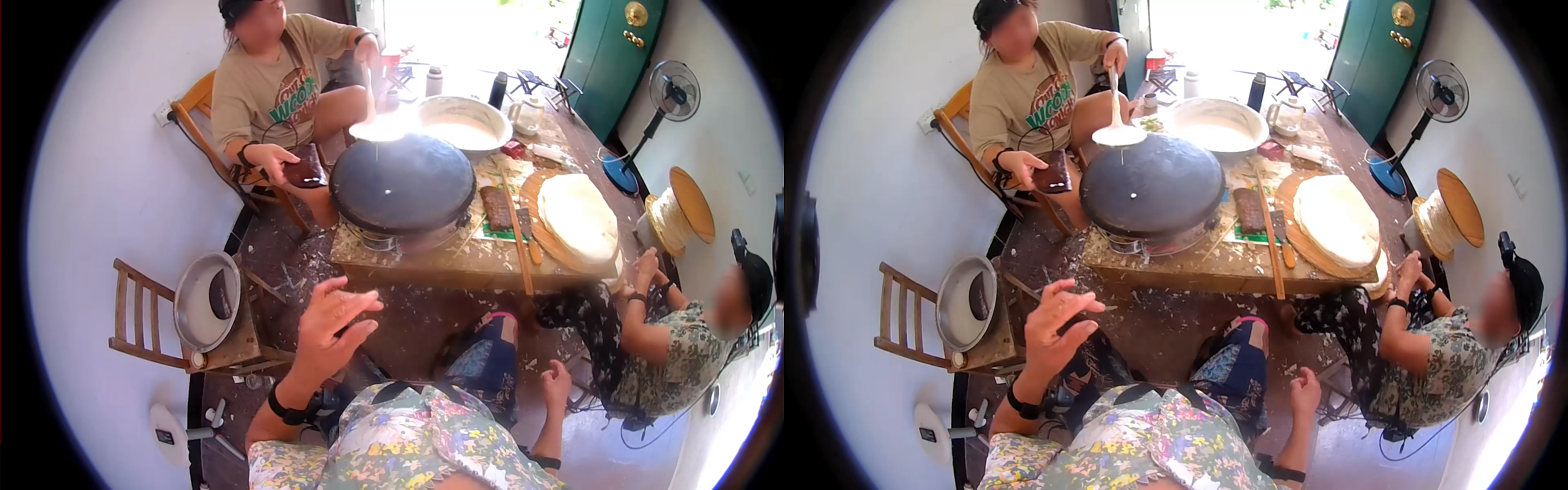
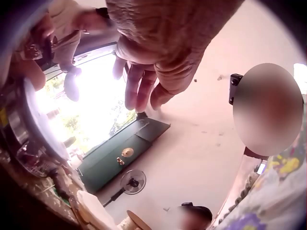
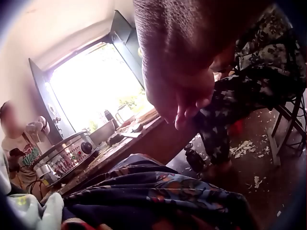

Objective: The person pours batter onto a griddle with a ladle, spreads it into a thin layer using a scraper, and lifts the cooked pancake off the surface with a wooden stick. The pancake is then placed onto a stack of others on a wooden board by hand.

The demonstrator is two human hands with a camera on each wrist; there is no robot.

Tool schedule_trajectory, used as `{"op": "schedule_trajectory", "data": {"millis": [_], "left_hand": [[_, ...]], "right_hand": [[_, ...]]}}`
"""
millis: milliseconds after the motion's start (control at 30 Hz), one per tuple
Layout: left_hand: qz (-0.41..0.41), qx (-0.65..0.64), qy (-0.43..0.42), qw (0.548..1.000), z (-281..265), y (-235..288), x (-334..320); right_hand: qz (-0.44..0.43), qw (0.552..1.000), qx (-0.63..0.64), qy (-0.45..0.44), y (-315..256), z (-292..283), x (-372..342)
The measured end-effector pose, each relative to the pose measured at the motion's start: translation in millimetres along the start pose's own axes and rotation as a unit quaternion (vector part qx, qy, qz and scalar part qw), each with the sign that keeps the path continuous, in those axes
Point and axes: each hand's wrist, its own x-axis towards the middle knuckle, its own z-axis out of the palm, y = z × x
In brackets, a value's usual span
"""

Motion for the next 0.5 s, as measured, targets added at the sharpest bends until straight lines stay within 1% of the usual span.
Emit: {"op": "schedule_trajectory", "data": {"millis": [33, 67, 100, 167, 200, 300, 400, 500], "left_hand": [[-0.017, 0.027, 0.0, 0.999, 4.0, -2.7, -12.8], [-0.041, 0.026, 0.002, 0.999, 7.9, -4.0, -24.8], [-0.076, 0.012, 0.021, 0.997, 7.7, -22.6, -35.8], [-0.126, 0.035, 0.03, 0.991, 11.8, -37.9, -52.2], [-0.144, 0.038, 0.027, 0.988, 7.0, -42.2, -62.5], [-0.188, 0.033, 0.028, 0.981, 8.9, -54.2, -87.1], [-0.206, 0.048, 0.015, 0.977, 13.1, -67.2, -105.4], [-0.219, 0.083, -0.022, 0.972, 17.0, -84.8, -123.9]], "right_hand": [[0.019, 0.997, 0.067, -0.016, 12.1, 8.8, 0.7], [0.04, 0.99, 0.132, -0.032, 22.7, 17.0, 0.6], [0.047, 0.985, 0.165, -0.026, 19.1, 17.4, 9.8], [0.079, 0.964, 0.252, -0.035, 25.3, 29.9, 15.5], [0.108, 0.956, 0.268, -0.039, 23.3, 37.7, 4.8], [0.145, 0.954, 0.262, -0.02, 22.9, 38.7, -4.7], [0.15, 0.962, 0.227, 0.01, 54.6, 58.3, -7.4], [0.182, 0.95, 0.254, 0.004, 84.3, 65.6, -13.7]]}}
